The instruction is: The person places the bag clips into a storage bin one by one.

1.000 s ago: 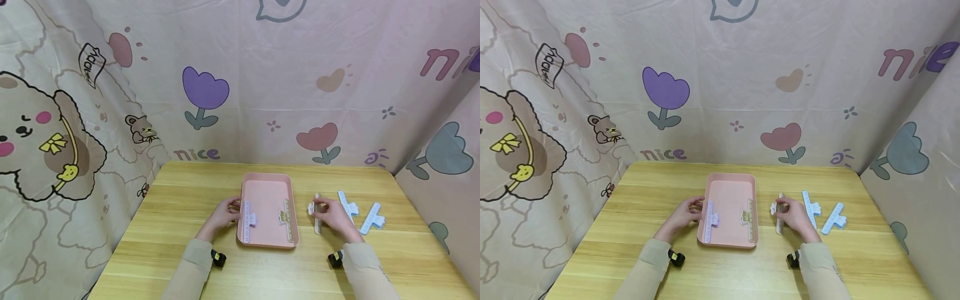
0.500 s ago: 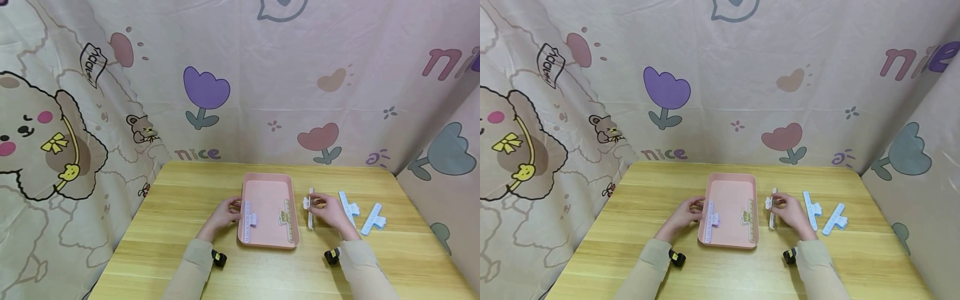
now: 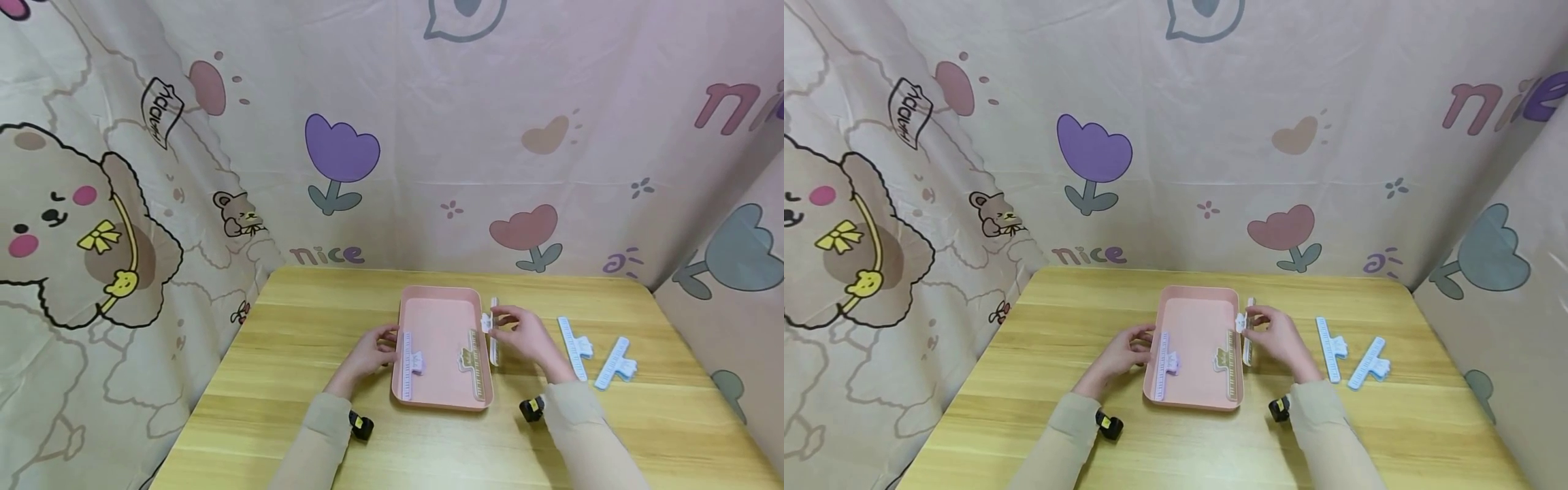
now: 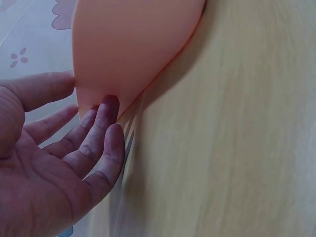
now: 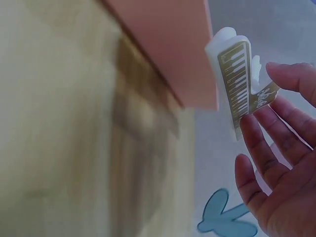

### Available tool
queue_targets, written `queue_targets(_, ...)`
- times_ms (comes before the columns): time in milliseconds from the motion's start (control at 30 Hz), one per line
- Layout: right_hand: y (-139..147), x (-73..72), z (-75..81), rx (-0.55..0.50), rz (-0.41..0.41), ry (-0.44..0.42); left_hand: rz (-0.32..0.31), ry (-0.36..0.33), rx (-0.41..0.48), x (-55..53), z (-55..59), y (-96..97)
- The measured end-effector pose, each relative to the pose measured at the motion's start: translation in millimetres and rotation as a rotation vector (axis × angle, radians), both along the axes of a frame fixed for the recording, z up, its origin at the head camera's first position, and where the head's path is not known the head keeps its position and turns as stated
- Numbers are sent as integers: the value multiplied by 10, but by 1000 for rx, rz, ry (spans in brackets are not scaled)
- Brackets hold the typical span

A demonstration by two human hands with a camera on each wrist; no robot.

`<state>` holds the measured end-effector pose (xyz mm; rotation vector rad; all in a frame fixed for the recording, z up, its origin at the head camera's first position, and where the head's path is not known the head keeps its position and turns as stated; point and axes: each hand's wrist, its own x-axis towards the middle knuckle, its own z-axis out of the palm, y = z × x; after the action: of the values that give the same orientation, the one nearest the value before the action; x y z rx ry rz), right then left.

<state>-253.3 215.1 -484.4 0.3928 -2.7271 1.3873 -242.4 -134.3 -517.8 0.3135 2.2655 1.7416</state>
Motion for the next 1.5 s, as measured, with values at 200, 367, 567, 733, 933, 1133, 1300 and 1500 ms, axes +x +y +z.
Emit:
queue_targets(200, -206, -99, 119, -4, 40, -16, 9, -10, 3, 10, 7, -1)
queue_targets(367, -379, -206, 165, 19, 86, -10, 3, -12, 8, 1, -9, 2)
queue_targets(567, -518, -316, 133, 5, 118, -43, -7, -14, 5, -14, -24, 3)
queue_targets(733, -566, -375, 93, 16, 107, -72, -2, -17, 15, -4, -18, 6)
queue_targets(933, -573, -410, 84, 28, 104, -96, -1, -24, 10, -8, -10, -1)
queue_targets(1133, -586, -441, 110, 79, 149, -80, -1, -17, 14, -28, -20, -3)
queue_targets(1300, -602, -488, 123, 123, 167, -95, 0, -18, 12, -28, -19, -2)
queue_targets(1500, -599, -540, 103, 169, 177, -83, 6, -24, 10, -3, -10, -1)
